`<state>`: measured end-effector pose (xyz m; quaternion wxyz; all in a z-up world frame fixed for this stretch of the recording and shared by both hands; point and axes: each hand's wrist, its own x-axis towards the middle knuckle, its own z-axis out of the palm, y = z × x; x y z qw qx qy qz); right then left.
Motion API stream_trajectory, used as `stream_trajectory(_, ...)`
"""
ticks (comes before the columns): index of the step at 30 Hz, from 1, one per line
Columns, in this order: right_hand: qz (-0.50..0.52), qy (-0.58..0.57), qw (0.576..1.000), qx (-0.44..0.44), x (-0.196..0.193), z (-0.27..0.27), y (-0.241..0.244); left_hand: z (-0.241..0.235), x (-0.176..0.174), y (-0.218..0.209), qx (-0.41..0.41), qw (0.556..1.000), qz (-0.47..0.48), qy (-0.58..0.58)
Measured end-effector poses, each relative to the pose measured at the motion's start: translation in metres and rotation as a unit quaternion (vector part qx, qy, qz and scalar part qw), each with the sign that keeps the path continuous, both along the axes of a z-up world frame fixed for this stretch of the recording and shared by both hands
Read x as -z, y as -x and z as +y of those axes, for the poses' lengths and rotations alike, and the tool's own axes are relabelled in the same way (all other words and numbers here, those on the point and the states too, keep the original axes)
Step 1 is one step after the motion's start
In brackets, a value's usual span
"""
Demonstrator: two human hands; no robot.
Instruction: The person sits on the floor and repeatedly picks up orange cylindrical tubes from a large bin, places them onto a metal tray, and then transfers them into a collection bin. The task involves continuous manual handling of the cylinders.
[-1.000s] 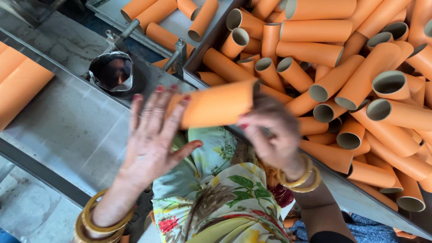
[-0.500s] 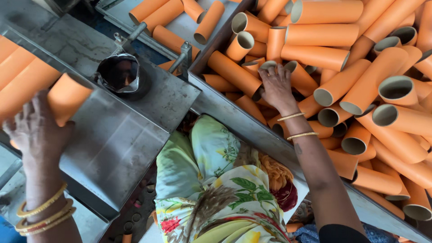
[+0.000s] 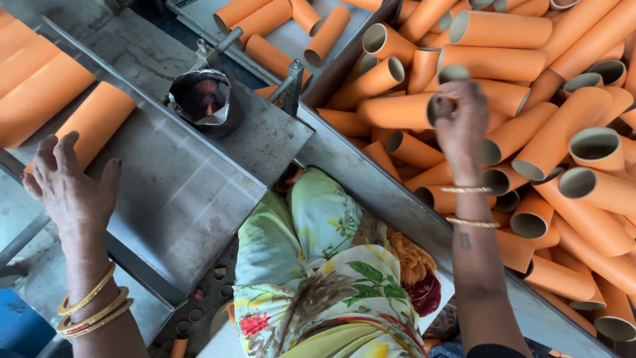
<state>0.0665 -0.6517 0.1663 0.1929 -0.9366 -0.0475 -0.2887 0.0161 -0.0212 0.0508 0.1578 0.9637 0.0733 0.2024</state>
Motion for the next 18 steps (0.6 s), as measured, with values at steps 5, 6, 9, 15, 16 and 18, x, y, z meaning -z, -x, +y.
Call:
stream_trajectory(5,-0.111,-0.030,0.990,-0.087,-0.076,0.058,0.045,-0.023,-0.041,0.006,0.005,0.995,-0.052,0.084)
stream_trajectory(6,-0.107,-0.073,0.988,-0.087,-0.083,0.068,0.048,-0.029,-0.050,0.008,0.012,0.994,-0.062,0.087)
stream_trajectory(9,-0.093,-0.186,0.970,-0.123,-0.081,0.100,0.048,-0.053,-0.080,0.016,0.046,0.962,-0.093,0.254)
stream_trajectory(15,0.042,-0.315,0.873,-0.369,0.006,0.211,0.023,-0.095,-0.123,0.042,0.182,0.935,-0.137,0.271)
stream_trajectory(16,0.074,-0.327,0.859,-0.386,0.020,0.233,0.019,-0.098,-0.125,0.043,0.200,0.946,-0.123,0.225)
stream_trajectory(18,0.172,-0.353,0.832,-0.392,0.038,0.275,0.010,-0.104,-0.125,0.043,0.233,0.959,-0.094,0.130)
